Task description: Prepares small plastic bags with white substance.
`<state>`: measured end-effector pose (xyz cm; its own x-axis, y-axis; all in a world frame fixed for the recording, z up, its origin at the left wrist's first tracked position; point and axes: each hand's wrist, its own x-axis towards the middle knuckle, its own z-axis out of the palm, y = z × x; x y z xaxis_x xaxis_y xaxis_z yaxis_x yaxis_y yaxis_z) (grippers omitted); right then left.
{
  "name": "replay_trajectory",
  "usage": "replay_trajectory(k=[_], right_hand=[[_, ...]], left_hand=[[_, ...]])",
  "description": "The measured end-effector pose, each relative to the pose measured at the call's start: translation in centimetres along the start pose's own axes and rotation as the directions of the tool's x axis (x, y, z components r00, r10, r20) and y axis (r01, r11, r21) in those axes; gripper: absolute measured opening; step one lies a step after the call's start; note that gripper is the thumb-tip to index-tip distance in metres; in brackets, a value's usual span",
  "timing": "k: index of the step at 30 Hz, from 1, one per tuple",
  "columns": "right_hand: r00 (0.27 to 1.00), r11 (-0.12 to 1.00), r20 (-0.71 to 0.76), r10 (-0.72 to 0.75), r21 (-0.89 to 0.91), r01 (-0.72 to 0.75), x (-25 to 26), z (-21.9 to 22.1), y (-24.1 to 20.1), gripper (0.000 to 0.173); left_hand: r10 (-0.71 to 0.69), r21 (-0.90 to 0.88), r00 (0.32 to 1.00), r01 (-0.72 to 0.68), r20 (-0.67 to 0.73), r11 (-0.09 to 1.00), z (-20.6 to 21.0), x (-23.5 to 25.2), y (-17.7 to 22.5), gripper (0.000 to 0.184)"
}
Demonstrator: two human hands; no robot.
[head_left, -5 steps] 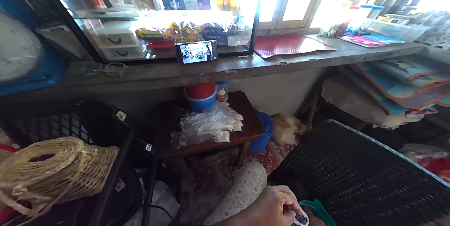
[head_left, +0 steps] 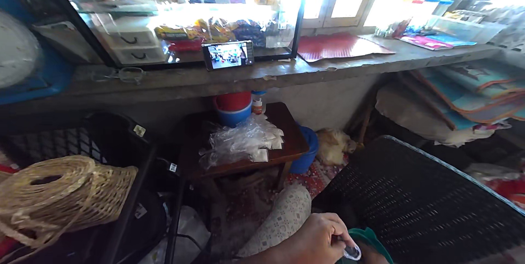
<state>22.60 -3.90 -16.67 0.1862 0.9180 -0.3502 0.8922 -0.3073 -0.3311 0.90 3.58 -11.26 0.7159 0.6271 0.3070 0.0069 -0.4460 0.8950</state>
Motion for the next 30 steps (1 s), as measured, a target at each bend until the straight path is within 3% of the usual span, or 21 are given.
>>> replay_trajectory(k=[1,4,8,12,14,15,16,17,18,19,20,23,25,26,28,30], right_hand=[[0.994,0.999,-0.095,-0.049,-0.008,0.048,0.6,1.7,1.5,0.026],[0.995,0.999,-0.088,-0.049,-0.018,0.048,0.5,1.4,1.9,0.024],[0.984,0.985,-0.16,0.078,0.166,-0.051,-0.3,-0.3,0.8,0.02],[0.979,0.956,-0.195,0.056,0.293,0.004,0.3,1.8,1.2,0.02],[0.998,0.967,-0.012,0.068,0.245,-0.063,-0.8,0.3,-0.9,0.021],[0.963,0.973,0.236,0.128,0.158,-0.168,-1.5,-2.6,-3.2,0.026],[0.91,0.974,0.376,0.176,0.064,-0.215,-1.7,-4.3,-4.6,0.03],[0.899,0.978,0.396,0.185,0.015,-0.208,-1.6,-4.4,-4.7,0.03],[0.935,0.985,0.319,0.153,0.023,-0.17,-1.2,-3.1,-3.3,0.028],[0.987,0.993,0.134,0.083,0.075,-0.093,-0.4,-0.5,-0.9,0.022],[0.997,0.991,0.044,0.055,0.117,-0.06,0.5,0.8,0.7,0.02],[1.0,0.976,0.003,0.03,0.214,-0.03,1.2,1.0,2.1,0.02],[0.999,0.981,0.028,-0.033,0.19,0.027,0.4,0.5,1.1,0.019],[0.994,0.99,0.108,-0.027,0.144,0.011,-0.5,-0.9,-0.6,0.019],[0.885,0.991,0.451,0.119,-0.001,-0.133,-1.7,-5.2,-4.8,0.026],[0.917,0.994,0.385,0.103,0.0,-0.112,-1.4,-3.8,-3.1,0.022]], left_hand=[[0.005,0.001,1.0,-0.005,0.002,1.0,0.0,0.0,0.0,0.014],[-0.001,-0.005,1.0,0.001,0.006,1.0,0.1,0.0,0.3,0.014],[-0.016,-0.008,1.0,0.016,0.009,1.0,0.1,-0.2,0.4,0.015],[-0.022,-0.003,1.0,0.022,0.008,1.0,0.3,-0.3,0.5,0.015],[-0.03,0.002,0.999,0.03,0.015,1.0,0.3,-0.2,0.8,0.015],[-0.033,0.002,0.999,0.033,0.018,0.999,0.3,-0.3,0.9,0.016],[-0.035,0.003,0.999,0.035,0.019,0.999,0.2,-0.3,1.1,0.016],[-0.037,0.004,0.999,0.037,0.022,0.999,0.1,-0.4,1.2,0.016],[-0.037,0.008,0.999,0.037,0.018,0.999,0.0,-0.4,1.2,0.016],[-0.036,0.011,0.999,0.036,0.012,0.999,-0.1,-0.5,1.2,0.016],[-0.037,0.012,0.999,0.037,0.008,0.999,-0.1,-0.5,1.1,0.016],[-0.055,0.007,0.998,0.055,0.015,0.998,0.1,-0.6,1.0,0.016],[-0.058,0.0,0.998,0.058,0.028,0.998,0.3,-0.4,1.2,0.016],[-0.054,-0.004,0.998,0.054,0.032,0.999,0.4,-0.4,1.3,0.016],[-0.055,-0.009,0.998,0.055,0.042,0.998,0.4,-0.3,1.5,0.017],[-0.065,-0.007,0.997,0.065,0.039,0.998,0.2,-0.3,1.5,0.017]])
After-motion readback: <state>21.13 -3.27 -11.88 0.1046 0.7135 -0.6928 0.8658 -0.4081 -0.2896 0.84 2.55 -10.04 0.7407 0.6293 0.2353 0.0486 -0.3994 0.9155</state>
